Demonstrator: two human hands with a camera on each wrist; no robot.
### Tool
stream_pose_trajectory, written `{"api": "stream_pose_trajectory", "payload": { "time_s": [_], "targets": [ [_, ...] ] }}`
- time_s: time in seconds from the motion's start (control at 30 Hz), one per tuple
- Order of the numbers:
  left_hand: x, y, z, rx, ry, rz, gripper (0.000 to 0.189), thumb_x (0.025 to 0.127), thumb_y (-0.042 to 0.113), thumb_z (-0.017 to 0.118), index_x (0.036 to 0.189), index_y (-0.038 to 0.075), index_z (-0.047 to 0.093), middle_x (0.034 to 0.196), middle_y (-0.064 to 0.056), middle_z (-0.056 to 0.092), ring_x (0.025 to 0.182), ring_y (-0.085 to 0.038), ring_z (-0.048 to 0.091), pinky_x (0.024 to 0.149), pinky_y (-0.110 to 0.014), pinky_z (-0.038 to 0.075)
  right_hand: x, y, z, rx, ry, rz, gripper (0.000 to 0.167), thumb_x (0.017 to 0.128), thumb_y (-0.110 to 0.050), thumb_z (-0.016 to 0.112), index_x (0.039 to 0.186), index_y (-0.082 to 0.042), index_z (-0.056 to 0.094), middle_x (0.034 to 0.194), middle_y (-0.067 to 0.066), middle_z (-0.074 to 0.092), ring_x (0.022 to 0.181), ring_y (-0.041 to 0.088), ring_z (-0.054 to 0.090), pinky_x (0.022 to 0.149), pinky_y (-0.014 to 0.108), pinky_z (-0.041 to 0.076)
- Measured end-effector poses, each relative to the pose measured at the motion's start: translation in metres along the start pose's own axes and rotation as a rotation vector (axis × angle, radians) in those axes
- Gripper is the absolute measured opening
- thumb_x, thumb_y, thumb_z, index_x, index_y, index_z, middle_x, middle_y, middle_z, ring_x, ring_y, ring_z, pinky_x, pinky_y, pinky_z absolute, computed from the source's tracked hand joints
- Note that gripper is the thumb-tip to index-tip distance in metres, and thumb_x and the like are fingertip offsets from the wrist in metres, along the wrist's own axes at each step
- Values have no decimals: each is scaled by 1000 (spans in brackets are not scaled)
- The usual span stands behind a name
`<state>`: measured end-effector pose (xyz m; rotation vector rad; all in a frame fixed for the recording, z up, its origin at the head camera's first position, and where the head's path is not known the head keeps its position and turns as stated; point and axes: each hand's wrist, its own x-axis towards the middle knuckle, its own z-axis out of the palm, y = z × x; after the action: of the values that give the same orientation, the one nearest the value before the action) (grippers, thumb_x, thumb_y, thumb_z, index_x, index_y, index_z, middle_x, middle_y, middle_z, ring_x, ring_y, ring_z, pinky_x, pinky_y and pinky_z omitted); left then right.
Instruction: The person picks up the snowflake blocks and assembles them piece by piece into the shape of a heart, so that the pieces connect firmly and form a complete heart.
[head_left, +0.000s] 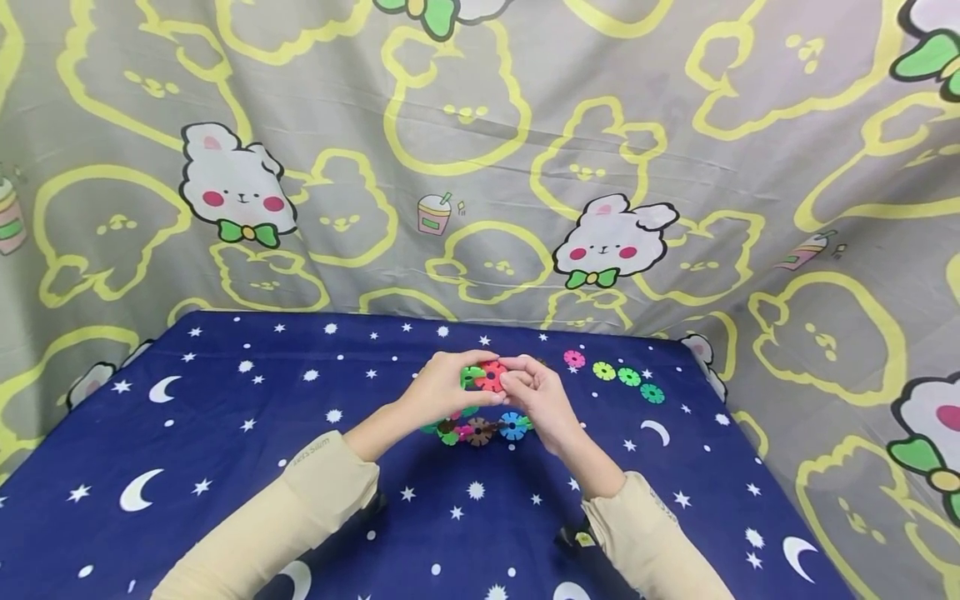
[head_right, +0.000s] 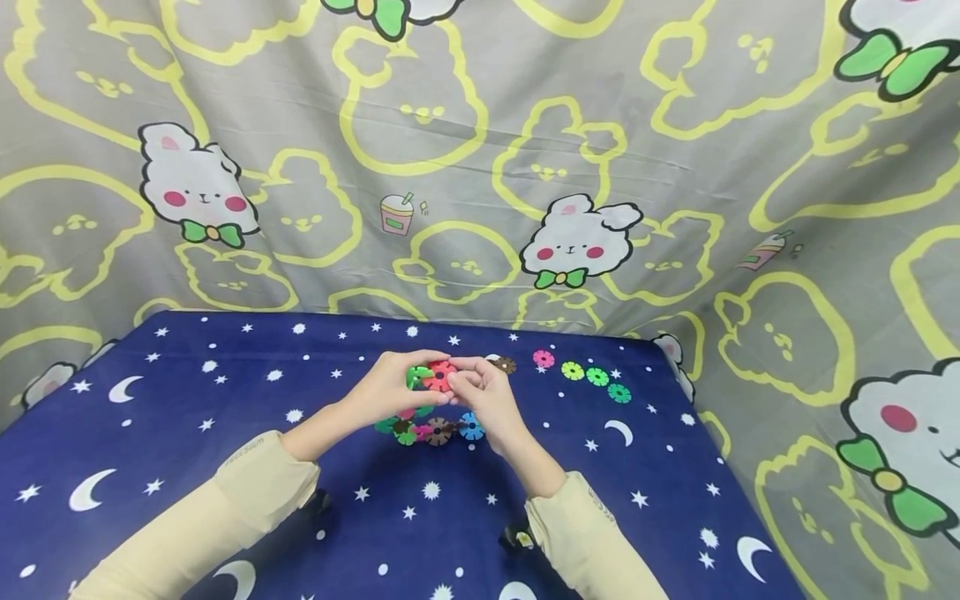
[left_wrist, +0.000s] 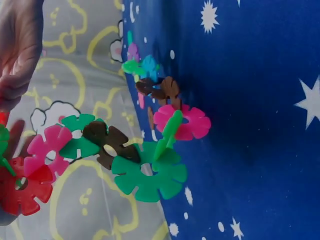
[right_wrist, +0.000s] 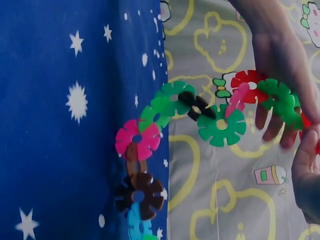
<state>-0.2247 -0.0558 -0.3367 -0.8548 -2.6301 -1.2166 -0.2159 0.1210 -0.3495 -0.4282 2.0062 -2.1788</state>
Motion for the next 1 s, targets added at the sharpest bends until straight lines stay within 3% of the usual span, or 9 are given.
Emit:
{"api": "stream_pose_trajectory", "payload": {
  "time_s": [0.1,0.2,0.27,0.6,0.83,1.0],
  "targets": [
    [0,0,-1,-10,11,-5,53,75,32,74,119,7,59,65,0,59,47,-7,44,47,-20,39,2,2,-6,-61,-12,-6,33,93,-6,49,121,11,45,76,-8,64,66,5,59,65,20,50],
    [1,-1,-2,-7,27,-16,50,76,30,74,118,6,60,59,2,56,40,-7,34,44,-20,33,8,4,-18,-137,3,-18,35,92,-8,51,122,10,46,76,-3,63,66,7,59,65,22,51],
    [1,-1,-3,-6,32,-24,49,76,29,74,117,7,61,64,5,58,40,-5,34,44,-20,33,14,8,-30,-164,32,-15,36,92,-8,52,122,11,46,76,-2,63,66,8,59,65,22,51],
    [-3,1,-11,6,-23,-53,49,76,28,73,119,7,60,47,7,42,36,-7,26,41,-20,26,34,28,-109,-241,266,87,42,93,-10,51,126,12,41,70,-10,60,62,3,56,61,19,48],
    [-4,0,-11,0,-38,-30,49,77,30,72,119,8,60,53,8,48,37,-6,30,42,-20,29,27,42,-165,-317,448,197,46,93,-14,51,130,10,38,67,-13,59,59,-1,55,61,19,48],
    [-6,-1,-9,6,-49,-17,48,77,30,72,119,8,60,50,8,47,37,-6,31,43,-21,30,14,51,-192,-410,609,249,48,91,-16,53,127,12,41,62,-12,58,58,-2,52,58,17,45]
  ]
}}
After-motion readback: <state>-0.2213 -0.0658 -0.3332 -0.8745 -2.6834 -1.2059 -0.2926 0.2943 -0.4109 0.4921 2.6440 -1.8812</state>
